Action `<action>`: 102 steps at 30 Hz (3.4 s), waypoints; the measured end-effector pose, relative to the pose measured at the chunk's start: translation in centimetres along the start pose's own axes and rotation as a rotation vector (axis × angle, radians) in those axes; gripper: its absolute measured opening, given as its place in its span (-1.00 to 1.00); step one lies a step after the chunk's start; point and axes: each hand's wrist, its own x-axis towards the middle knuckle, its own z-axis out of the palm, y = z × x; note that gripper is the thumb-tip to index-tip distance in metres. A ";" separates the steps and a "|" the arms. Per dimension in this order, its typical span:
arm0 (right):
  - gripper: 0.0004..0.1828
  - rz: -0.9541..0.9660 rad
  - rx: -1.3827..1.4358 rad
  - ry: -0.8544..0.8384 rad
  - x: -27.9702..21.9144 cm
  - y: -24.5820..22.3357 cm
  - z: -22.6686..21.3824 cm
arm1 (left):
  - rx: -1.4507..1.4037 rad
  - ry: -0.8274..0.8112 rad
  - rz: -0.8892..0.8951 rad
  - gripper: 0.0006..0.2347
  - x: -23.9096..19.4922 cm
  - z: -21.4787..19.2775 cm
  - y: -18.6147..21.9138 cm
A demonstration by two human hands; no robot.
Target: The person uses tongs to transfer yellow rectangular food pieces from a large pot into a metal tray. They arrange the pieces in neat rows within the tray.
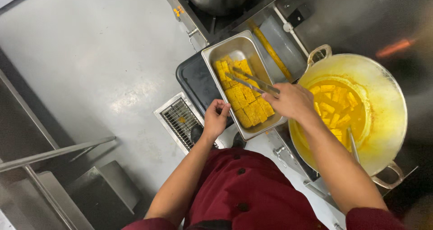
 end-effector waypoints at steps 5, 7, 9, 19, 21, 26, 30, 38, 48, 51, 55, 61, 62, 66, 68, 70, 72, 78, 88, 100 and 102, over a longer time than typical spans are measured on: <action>-0.52 0.067 0.047 0.034 -0.1 0.5 1.0 | 0.008 -0.021 -0.088 -0.87 -0.1 -0.2 0.4; -0.51 0.064 0.036 0.056 0.0 1.0 0.9 | 0.024 -0.020 -0.082 -0.87 0.0 -0.2 0.6; -0.50 0.063 0.000 0.048 -0.3 1.3 1.2 | -0.013 -0.013 -0.028 -0.87 -0.5 -0.1 0.5; -0.46 0.027 -0.085 0.147 -0.1 -0.4 2.3 | -0.010 -0.019 -0.079 -0.87 -0.5 -0.1 1.1; -0.47 0.041 -0.085 0.151 -0.1 -0.3 1.8 | -0.007 -0.023 -0.083 -0.87 -0.4 0.0 1.1; -0.51 0.075 -0.128 0.091 -0.1 -1.0 2.0 | -0.021 -0.023 -0.050 -0.86 -0.5 -0.1 0.7; -0.53 0.052 -0.099 0.138 -0.1 -1.5 2.0 | -0.025 -0.032 -0.079 -0.86 -0.3 -0.2 0.5; -0.52 0.062 -0.145 0.201 -5.0 2.6 1.1 | -0.030 -0.024 -0.065 -0.86 -0.4 -0.1 0.5; -0.49 0.091 -0.223 0.033 -6.5 3.2 1.3 | -0.023 -0.045 -0.065 -0.87 -0.4 -0.2 0.8; -0.47 0.101 -0.200 0.037 -6.4 3.0 -0.3 | -0.038 -0.042 -0.074 -0.87 -0.1 -0.1 0.5; -0.46 0.058 -0.129 0.051 -4.9 1.2 -1.0 | -0.027 -0.031 -0.051 -0.87 -0.3 -0.2 0.0; -0.43 -0.028 -0.079 0.115 -0.1 -3.1 2.2 | -0.050 -0.036 -0.065 -0.88 -0.2 -0.2 0.1; -0.45 -0.016 -0.081 0.107 0.2 -3.3 2.5 | -0.050 -0.033 -0.061 -0.88 -0.2 -0.2 0.1; -0.47 -0.012 -0.058 0.124 -0.3 -3.1 3.0 | -0.039 -0.023 -0.056 -0.88 -0.2 0.0 -0.1; -0.47 -0.033 -0.054 0.114 -0.9 -2.9 2.8 | -0.031 -0.021 -0.058 -0.88 -0.1 -0.1 -0.1; -0.50 -0.051 -0.075 0.057 -1.7 -2.7 2.6 | -0.026 -0.023 -0.063 -0.87 0.0 -0.1 -0.1; -0.51 -0.030 -0.070 0.045 -2.3 -2.7 2.4 | -0.040 -0.035 -0.013 -0.88 -0.1 -0.1 -0.3; -0.55 -0.037 -0.028 0.063 -3.1 -2.8 1.4 | -0.042 -0.032 -0.045 -0.87 0.0 -0.4 -0.2; -0.45 0.264 0.611 0.303 -5.8 16.6 3.0 | -0.016 -0.032 -0.087 -0.85 -0.8 -0.8 1.0; -0.23 0.708 0.003 -0.132 1.9 35.1 17.9 | 0.129 -0.053 -0.088 -0.83 -0.7 -0.9 2.3; -0.24 0.743 0.012 -0.131 2.8 35.1 18.7 | 0.175 -0.052 -0.099 -0.83 -0.9 -1.0 2.7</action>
